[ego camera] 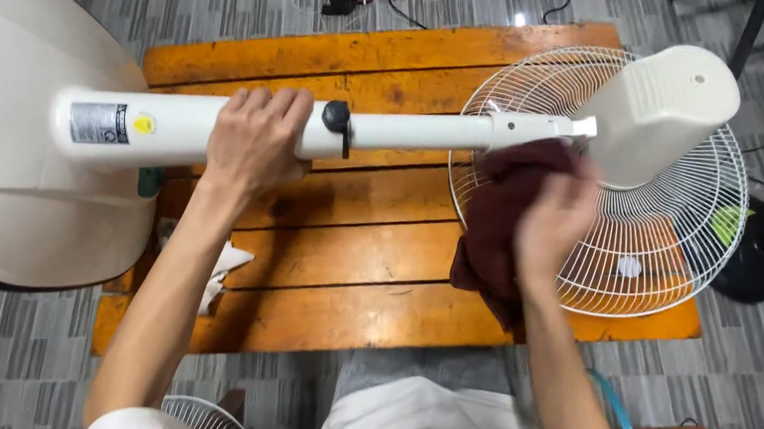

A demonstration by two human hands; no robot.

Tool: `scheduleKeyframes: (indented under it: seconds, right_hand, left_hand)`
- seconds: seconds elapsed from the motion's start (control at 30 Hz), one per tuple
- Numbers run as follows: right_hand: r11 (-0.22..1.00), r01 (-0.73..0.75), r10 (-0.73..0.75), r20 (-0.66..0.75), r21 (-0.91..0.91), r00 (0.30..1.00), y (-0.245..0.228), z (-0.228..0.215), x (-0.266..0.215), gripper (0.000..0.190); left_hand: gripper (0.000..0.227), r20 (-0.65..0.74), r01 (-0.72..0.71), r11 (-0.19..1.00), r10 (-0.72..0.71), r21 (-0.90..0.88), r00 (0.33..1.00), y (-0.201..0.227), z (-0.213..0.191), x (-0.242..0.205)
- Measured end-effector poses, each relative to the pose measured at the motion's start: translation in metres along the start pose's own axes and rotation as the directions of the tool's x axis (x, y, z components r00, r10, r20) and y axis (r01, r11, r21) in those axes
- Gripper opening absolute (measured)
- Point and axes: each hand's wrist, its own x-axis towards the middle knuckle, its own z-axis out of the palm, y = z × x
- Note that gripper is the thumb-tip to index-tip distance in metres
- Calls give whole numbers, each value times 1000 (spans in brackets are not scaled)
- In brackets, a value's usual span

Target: Cleaning the motor housing and assembling the guard of a pedestal fan

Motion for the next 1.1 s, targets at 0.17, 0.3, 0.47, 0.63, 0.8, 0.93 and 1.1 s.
scheduleKeyframes:
  seconds: [0.17,0.3,0.47,0.63,0.8,0.93,1.1]
  right_hand:
    - [611,-380,690,-231,695,686,-104,-18,41,44]
    - [957,-217,227,-29,192,974,-60,48,-6,28]
    - [798,473,-406,247,-373,880,-10,114,-35,33]
    - [766,609,-553,273,-205,787,-67,142,-102,58]
    - [983,-122,166,375,-139,912,-9,132,-145,51]
    - [907,-329,305,126,264,944,-51,118,-99,36]
    - [906,-310,297,89,288,951,-47,128,-104,33]
  left_hand:
    - [79,-18,28,1000,-28,-8,999,2,-6,3]
    - [76,-24,31,1000,-31,-6,999,3,-5,5]
    - [85,27,-11,1000,11,18,1000,-5,-1,5]
    - [92,70,6,1000,-5,-13,998,-5,5,2]
    - [81,39,20,1000,-20,0,999,-1,3,3]
    - [77,36,30,999,-29,-15,999,-1,0,8]
    - [80,46,16,1000,-16,-15,999,-1,-6,8]
